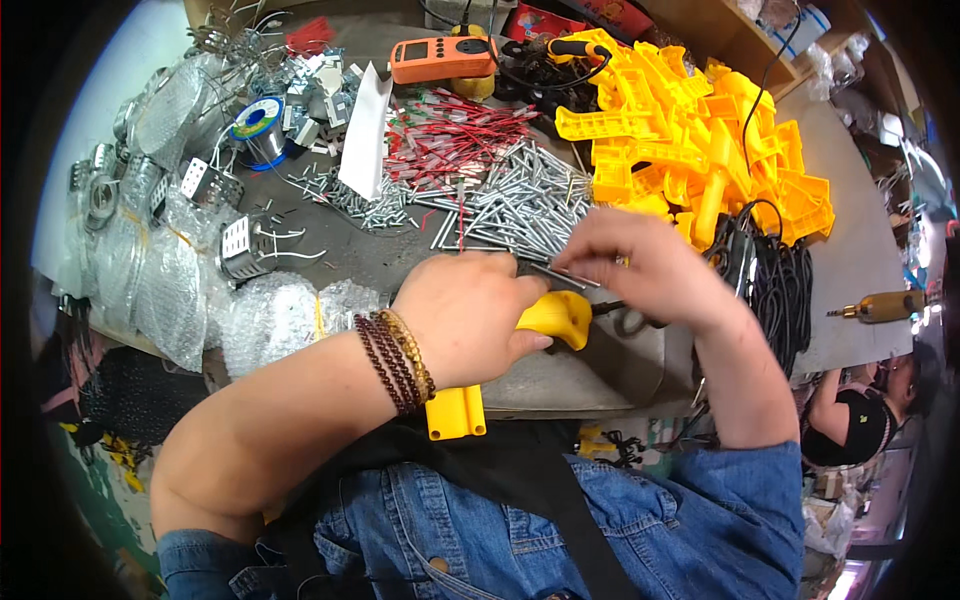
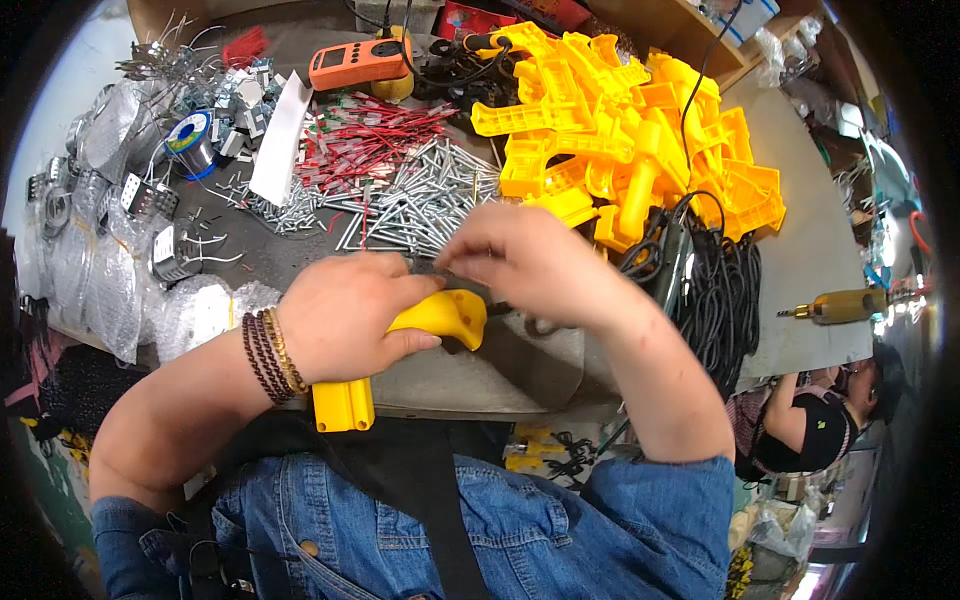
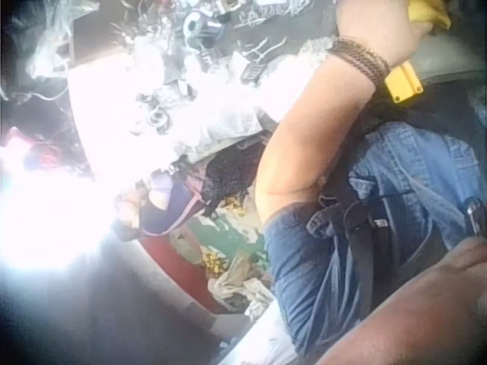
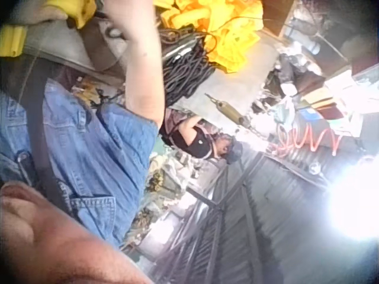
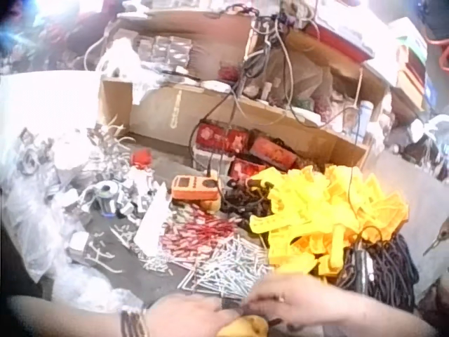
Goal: Assembling and soldering internal components into a yellow handheld tool housing.
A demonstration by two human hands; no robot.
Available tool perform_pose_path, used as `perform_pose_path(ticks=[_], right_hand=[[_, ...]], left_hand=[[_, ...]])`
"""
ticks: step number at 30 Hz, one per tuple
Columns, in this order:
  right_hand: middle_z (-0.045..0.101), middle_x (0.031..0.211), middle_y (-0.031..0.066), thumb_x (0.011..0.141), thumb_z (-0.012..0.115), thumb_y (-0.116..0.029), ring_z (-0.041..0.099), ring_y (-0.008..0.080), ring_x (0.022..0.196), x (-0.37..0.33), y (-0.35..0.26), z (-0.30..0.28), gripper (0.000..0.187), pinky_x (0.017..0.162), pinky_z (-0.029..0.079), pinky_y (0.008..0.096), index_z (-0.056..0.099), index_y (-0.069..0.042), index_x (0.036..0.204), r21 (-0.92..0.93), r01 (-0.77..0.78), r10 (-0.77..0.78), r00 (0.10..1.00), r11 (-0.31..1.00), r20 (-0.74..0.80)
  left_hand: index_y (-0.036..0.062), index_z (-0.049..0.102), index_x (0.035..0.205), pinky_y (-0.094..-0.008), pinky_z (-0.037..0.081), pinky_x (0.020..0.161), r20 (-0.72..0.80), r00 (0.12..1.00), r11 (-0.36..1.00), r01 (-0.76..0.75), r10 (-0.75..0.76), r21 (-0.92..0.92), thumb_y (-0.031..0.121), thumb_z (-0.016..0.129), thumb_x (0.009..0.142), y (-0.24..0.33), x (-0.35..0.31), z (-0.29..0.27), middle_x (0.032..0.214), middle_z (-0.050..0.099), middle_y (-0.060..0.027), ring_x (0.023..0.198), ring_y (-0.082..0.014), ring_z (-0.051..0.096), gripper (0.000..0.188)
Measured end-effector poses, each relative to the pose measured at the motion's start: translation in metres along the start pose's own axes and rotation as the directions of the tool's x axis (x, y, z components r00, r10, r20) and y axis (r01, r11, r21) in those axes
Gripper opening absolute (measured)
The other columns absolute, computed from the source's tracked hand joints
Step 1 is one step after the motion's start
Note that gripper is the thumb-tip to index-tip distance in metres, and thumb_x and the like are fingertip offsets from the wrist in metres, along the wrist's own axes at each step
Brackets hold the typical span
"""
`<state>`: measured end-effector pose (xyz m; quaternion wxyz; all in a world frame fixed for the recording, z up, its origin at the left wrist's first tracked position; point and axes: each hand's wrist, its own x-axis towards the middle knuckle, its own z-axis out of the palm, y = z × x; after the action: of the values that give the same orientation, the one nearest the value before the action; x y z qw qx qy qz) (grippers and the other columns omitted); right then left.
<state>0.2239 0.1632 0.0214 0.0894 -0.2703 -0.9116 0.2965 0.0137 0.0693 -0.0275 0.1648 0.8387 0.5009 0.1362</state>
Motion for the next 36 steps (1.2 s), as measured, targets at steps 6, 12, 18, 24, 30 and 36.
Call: perform_pose_path(ticks=[6,12,18,24,30,36], right_hand=[[0.072,0.095,0.009,0.077,0.072,0.003,0.069,0.0264,0.089,-0.027,0.005,0.026,0.021,0.08,0.054,0.0349,0.072,-0.003,0.097,0.027,-0.018,0.021,0.993,0.999,-0.118],[0.073,0.097,0.0072,0.077,0.072,0.004,0.07,0.0291,0.093,-0.033,0.014,0.025,0.026,0.083,0.055,0.0386,0.073,-0.006,0.1,-0.217,0.113,-0.133,0.988,0.97,-0.079],[0.071,0.103,0.0103,0.081,0.073,-0.003,0.066,0.0313,0.095,-0.075,0.025,0.002,0.025,0.083,0.054,0.0405,0.072,-0.008,0.106,-0.376,0.019,-0.204,0.865,0.926,-0.459],[0.07,0.104,0.0198,0.081,0.081,-0.035,0.069,0.0395,0.092,-0.166,0.069,0.009,0.07,0.081,0.055,0.0452,0.052,-0.006,0.137,-0.281,-0.896,0.441,0.419,0.344,-0.794],[0.07,0.101,0.0134,0.084,0.076,-0.025,0.068,0.0212,0.082,-0.198,0.088,-0.019,0.069,0.077,0.057,0.0356,0.046,0.003,0.139,0.58,-0.288,0.647,0.31,0.762,-0.696],[0.063,0.095,0.0105,0.081,0.074,-0.01,0.064,0.0232,0.093,-0.136,0.012,-0.003,0.061,0.085,0.054,0.0403,0.048,0.002,0.135,0.773,0.4,0.357,0.718,0.492,-0.598]], left_hand=[[0.0146,0.065,0.125,-0.0449,0.053,0.081,0.053,0.998,0.999,0.023,-0.026,0.043,0.037,0.072,0.085,0.0,0.001,0.003,0.097,0.065,-0.0103,0.095,-0.0313,0.066,0.046],[0.0153,0.063,0.129,-0.0444,0.053,0.083,0.025,1.0,0.999,0.011,-0.012,0.036,0.034,0.074,0.084,0.004,0.005,0.007,0.097,0.065,-0.0101,0.095,-0.0314,0.066,0.051],[0.0193,0.061,0.134,-0.0429,0.052,0.082,-0.034,0.998,0.998,-0.054,0.053,-0.022,0.026,0.079,0.079,0.003,-0.001,0.003,0.097,0.063,-0.0081,0.092,-0.03,0.066,0.058],[0.0217,0.061,0.135,-0.0419,0.052,0.082,-0.04,0.997,0.996,-0.065,0.063,-0.067,0.023,0.078,0.079,0.008,0.002,-0.001,0.096,0.063,-0.0077,0.091,-0.0301,0.066,0.058],[0.0228,0.061,0.133,-0.0419,0.053,0.081,-0.116,0.99,0.993,-0.085,0.075,-0.08,0.023,0.079,0.078,0.003,-0.003,0.003,0.097,0.063,-0.0067,0.091,-0.0299,0.067,0.058],[0.0252,0.061,0.13,-0.0426,0.052,0.079,-0.081,0.996,0.997,-0.05,0.045,-0.052,0.025,0.079,0.079,0.003,-0.003,0.008,0.095,0.063,-0.0063,0.091,-0.0295,0.067,0.055]])
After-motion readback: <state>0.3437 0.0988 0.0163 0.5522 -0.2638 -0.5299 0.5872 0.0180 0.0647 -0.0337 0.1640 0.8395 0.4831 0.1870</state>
